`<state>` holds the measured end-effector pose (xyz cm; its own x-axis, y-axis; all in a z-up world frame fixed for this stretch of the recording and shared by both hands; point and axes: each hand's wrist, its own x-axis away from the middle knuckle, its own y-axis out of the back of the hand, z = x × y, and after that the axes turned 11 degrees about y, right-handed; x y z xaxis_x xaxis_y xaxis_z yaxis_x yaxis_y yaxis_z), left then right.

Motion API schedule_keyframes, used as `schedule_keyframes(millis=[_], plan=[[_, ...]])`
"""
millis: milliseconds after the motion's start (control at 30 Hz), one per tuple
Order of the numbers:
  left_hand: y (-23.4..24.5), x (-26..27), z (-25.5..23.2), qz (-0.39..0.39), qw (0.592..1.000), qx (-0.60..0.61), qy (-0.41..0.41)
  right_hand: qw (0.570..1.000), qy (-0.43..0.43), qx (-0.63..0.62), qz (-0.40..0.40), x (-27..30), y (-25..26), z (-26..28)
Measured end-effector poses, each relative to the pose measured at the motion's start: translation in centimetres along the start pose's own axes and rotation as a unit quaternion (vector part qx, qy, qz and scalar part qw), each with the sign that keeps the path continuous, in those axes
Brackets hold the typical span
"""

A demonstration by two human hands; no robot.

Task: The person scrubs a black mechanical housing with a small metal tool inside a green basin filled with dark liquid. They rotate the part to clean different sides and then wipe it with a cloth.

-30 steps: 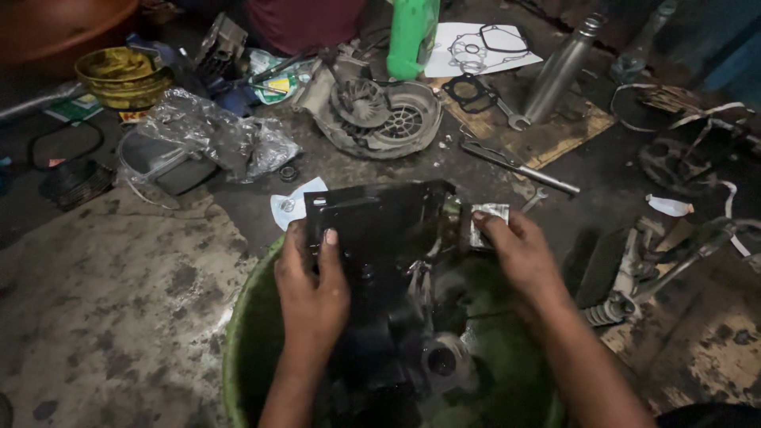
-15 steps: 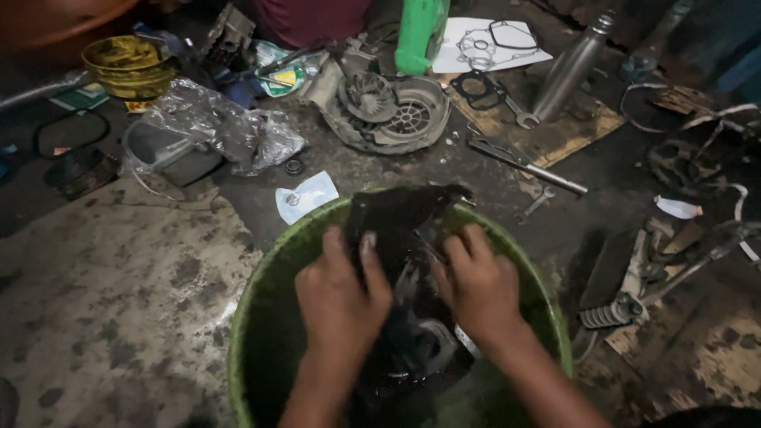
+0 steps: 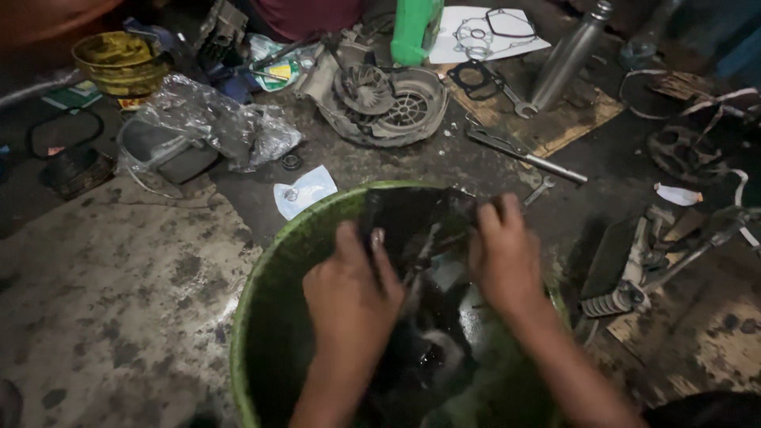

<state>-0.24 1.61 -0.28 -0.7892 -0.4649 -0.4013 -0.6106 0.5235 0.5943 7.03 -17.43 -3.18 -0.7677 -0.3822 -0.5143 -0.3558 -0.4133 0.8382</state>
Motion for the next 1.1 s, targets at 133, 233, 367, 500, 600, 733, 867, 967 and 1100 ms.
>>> schedule_keyframes(millis=[133, 233, 367, 500, 600, 733, 867, 967, 1100], plan=[[0.6, -0.1, -0.4, -0.015, 1.0, 0.005, 0.009, 0.988, 0.041, -0.11, -0.1, 1.4, -0.3, 1.4], [0.7, -0.7, -0.2, -0.023, 0.999, -0.006, 0.034, 0.992, 0.059, -0.107, -0.039, 1.8, -0.8, 2.5], [0.5, -0.7, 0.0, 0.01, 1.0, -0.01, 0.013, 0.988, 0.128, -0.044, 0.068, 1.2, -1.6, 2.4], [0.0, -0.2, -0.4, -0.024, 0.999, -0.004, -0.025, 0.996, 0.09, -0.019, 0.02, 1.5, -1.9, 1.3], [0.5, 0.1, -0.6, -0.018, 1.0, -0.003, -0.006, 0.994, 0.072, -0.041, 0.068, 2.6, -3.3, 3.0], [0.9, -0.4, -0.5, 0.013, 1.0, -0.012, 0.005, 0.997, 0.055, -0.025, 0.039, 2.0, -2.9, 2.4], [0.4, -0.3, -0.5, 0.022, 0.999, -0.035, 0.0, 0.989, 0.088, -0.017, 0.121, 2.8, -3.0, 2.3], [0.3, -0.7, 0.0, 0.02, 0.998, -0.054, -0.009, 0.984, 0.115, -0.007, 0.135, 2.5, -3.4, 2.0], [0.2, -0.6, 0.8, 0.039, 0.998, -0.053, -0.008, 0.993, 0.107, -0.021, 0.048, 3.0, -3.2, 1.2]])
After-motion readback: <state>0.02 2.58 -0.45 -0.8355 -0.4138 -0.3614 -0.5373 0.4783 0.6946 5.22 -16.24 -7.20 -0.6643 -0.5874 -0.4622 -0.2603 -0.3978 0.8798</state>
